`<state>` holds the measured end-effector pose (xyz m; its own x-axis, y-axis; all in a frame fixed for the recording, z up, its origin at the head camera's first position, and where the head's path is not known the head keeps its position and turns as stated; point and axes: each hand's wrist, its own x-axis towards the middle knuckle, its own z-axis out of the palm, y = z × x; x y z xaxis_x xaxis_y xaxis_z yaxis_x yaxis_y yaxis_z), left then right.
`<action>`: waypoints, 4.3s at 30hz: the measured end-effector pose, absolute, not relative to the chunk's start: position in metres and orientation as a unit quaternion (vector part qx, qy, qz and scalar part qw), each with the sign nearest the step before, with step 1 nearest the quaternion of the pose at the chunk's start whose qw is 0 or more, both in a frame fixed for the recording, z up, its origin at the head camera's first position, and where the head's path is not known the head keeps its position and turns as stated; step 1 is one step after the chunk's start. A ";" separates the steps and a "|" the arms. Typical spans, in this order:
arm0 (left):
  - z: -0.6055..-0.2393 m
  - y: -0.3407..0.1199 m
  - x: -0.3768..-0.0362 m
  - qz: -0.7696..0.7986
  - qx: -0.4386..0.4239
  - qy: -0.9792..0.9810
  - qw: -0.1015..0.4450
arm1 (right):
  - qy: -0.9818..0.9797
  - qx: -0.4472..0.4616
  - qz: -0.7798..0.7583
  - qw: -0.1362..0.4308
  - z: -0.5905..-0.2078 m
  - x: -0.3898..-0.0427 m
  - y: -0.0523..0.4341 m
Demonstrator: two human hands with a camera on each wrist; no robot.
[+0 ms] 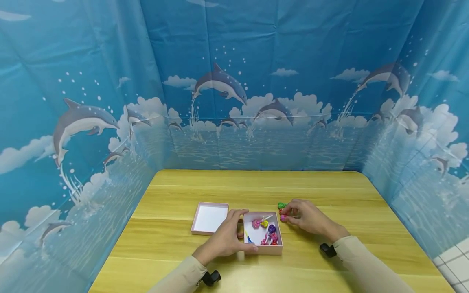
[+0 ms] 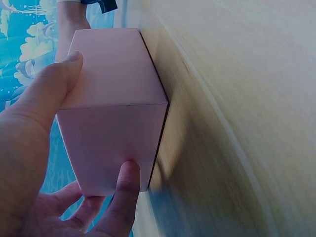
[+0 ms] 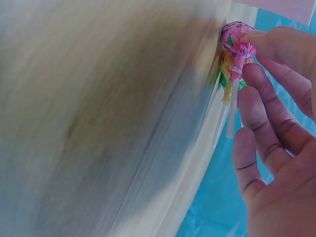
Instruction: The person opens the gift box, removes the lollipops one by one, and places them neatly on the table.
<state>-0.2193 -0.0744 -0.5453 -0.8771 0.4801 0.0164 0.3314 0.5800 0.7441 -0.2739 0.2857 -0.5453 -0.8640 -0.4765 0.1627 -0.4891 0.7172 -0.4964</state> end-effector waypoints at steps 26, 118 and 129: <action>-0.546 -0.074 -0.221 0.393 0.236 0.884 0.091 | -0.919 0.295 0.253 0.062 -0.516 -0.266 0.271; -0.544 -0.075 -0.223 0.386 0.245 0.885 0.083 | -0.868 0.428 0.213 -0.132 -0.487 -0.269 0.154; -0.548 -0.075 -0.218 0.397 0.234 0.883 0.093 | -0.868 0.412 0.245 -0.130 -0.491 -0.262 0.157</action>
